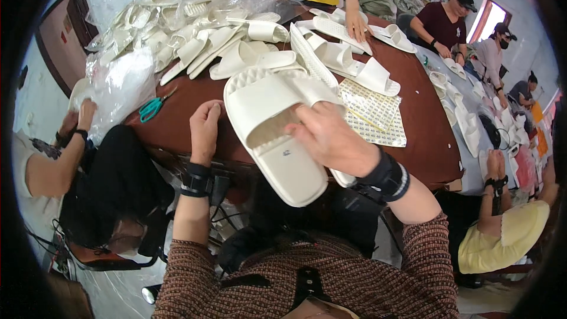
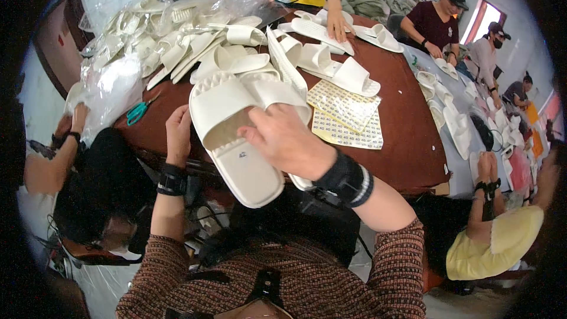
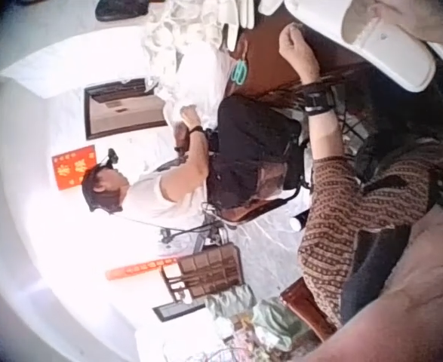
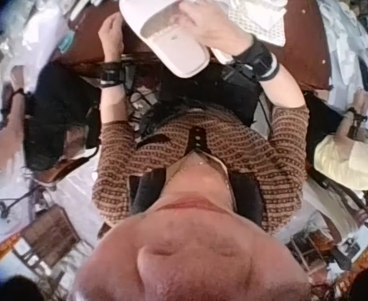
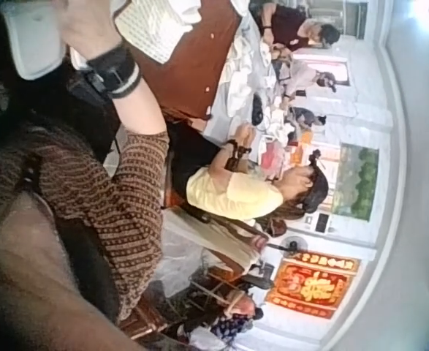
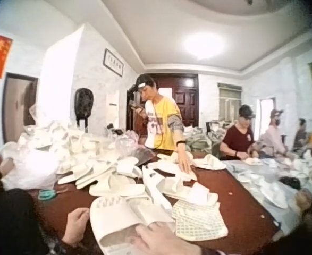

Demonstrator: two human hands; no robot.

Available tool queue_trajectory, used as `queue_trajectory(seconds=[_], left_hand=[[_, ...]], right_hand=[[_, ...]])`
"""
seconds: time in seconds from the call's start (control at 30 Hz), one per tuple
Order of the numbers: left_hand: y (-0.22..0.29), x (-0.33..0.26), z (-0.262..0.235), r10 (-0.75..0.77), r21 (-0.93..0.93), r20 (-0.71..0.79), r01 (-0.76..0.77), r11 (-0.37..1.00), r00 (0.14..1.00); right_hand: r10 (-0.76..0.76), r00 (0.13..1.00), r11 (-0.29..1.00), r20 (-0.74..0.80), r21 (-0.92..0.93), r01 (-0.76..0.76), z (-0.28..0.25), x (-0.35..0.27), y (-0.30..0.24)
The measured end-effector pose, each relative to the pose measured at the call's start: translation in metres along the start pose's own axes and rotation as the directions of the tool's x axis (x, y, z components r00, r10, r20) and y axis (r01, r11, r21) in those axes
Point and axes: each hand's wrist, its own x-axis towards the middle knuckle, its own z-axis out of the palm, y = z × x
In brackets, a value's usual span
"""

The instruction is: The recorder matches, labels, and trims components for white plastic sandals/slides at a manufacturing station.

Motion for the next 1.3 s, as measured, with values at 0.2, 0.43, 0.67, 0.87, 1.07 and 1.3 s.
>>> queue_trajectory(seconds=[0.2,0.43,0.67,0.87,1.07,1.3], left_hand=[[-0.002,0.0,-0.006,0.008,0.05,0.07,-0.011,0.999,0.998],[0.002,0.002,0.007,0.016,0.003,0.076,-0.016,1.0,0.997],[0.004,-0.002,-0.003,0.009,0.108,0.084,-0.018,0.994,0.996],[-0.001,0.001,-0.008,-0.052,0.122,0.154,0.033,0.992,0.987],[0.007,-0.001,0.001,-0.009,0.124,0.122,-0.006,0.992,0.992],[0.0,0.001,-0.002,0.0,0.156,0.148,-0.023,0.987,0.989]], right_hand=[[0.102,0.99,0.993,-0.099,-0.04,-0.107,-0.063,-0.024,0.036],[0.379,0.811,0.66,-0.446,-0.485,-0.574,-0.213,-0.111,0.229],[0.568,0.761,0.739,-0.312,-0.213,-0.639,-0.178,-0.14,0.193],[0.191,0.894,0.972,-0.404,-0.05,-0.23,-0.161,-0.082,0.035],[-0.139,0.99,0.937,-0.037,-0.327,0.119,-0.192,-0.085,-0.065],[-0.153,0.971,0.959,-0.184,-0.265,0.101,-0.209,-0.113,-0.063]])
